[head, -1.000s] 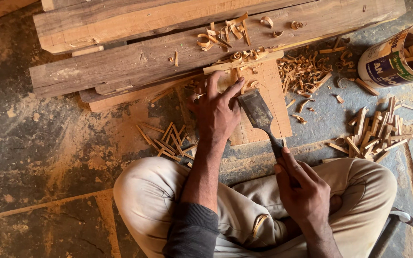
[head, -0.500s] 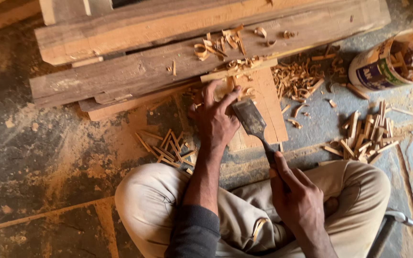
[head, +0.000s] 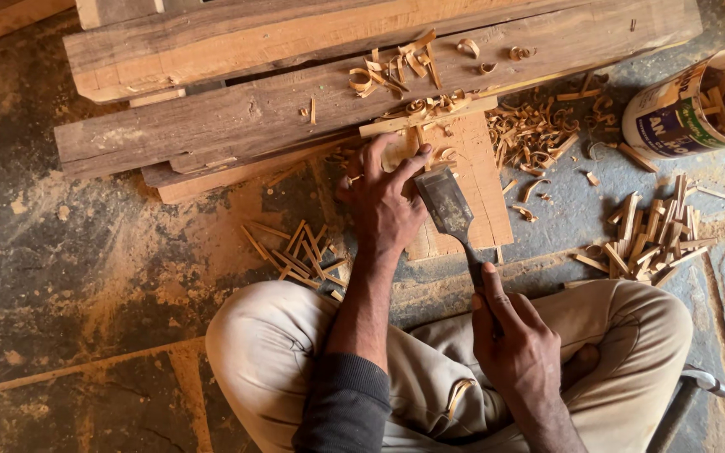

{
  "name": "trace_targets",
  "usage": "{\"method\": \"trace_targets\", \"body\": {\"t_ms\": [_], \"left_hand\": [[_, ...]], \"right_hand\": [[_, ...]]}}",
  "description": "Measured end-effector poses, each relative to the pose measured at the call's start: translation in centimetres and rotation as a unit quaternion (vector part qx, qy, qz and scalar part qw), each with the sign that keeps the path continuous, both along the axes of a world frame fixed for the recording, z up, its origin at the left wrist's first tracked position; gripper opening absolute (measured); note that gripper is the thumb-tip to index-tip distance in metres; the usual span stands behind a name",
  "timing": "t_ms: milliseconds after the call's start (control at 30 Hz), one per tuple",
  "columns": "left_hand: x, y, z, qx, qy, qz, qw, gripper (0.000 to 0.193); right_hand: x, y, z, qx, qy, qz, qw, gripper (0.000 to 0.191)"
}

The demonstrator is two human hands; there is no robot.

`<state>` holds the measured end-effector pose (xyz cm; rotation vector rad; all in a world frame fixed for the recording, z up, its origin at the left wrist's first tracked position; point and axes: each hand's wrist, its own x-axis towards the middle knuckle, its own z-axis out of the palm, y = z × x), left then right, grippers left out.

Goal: The person sits cross-legged on the floor and uses a chisel and mallet to carve a small rectangular piece of wood. They repeatedly strike the chisel to remove wood shavings and shape the piece.

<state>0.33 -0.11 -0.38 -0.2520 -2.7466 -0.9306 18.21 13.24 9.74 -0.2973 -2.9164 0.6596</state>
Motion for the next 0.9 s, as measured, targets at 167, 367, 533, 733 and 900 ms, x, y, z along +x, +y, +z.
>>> {"method": "trace_targets", "body": {"t_ms": [167, 367, 533, 733, 900], "left_hand": [[0.0, 0.0, -0.2, 0.005, 0.001, 0.001, 1.0, 0.071], [-0.1, 0.0, -0.2, -0.005, 0.001, -0.002, 1.0, 0.073], [-0.1, -0.1, -0.2, -0.003, -0.004, -0.01, 1.0, 0.069], [-0.3, 0.0, -0.4, 0.002, 0.008, -0.005, 1.0, 0.064], [-0.2, 0.0, -0.4, -0.005, -0.003, -0.007, 1.0, 0.068]], "right_hand": [[0.2, 0.1, -0.6, 0.004, 0.003, 0.002, 1.0, 0.05], [0.4, -0.3, -1.5, -0.001, 0.019, -0.008, 1.0, 0.048], [0.5, -0.9, -1.4, -0.023, 0.022, -0.022, 0.999, 0.047], [0.3, -1.1, -0.8, -0.03, 0.056, -0.004, 0.998, 0.043], [0.3, -1.4, -0.9, -0.016, 0.011, -0.027, 0.999, 0.046]]}}
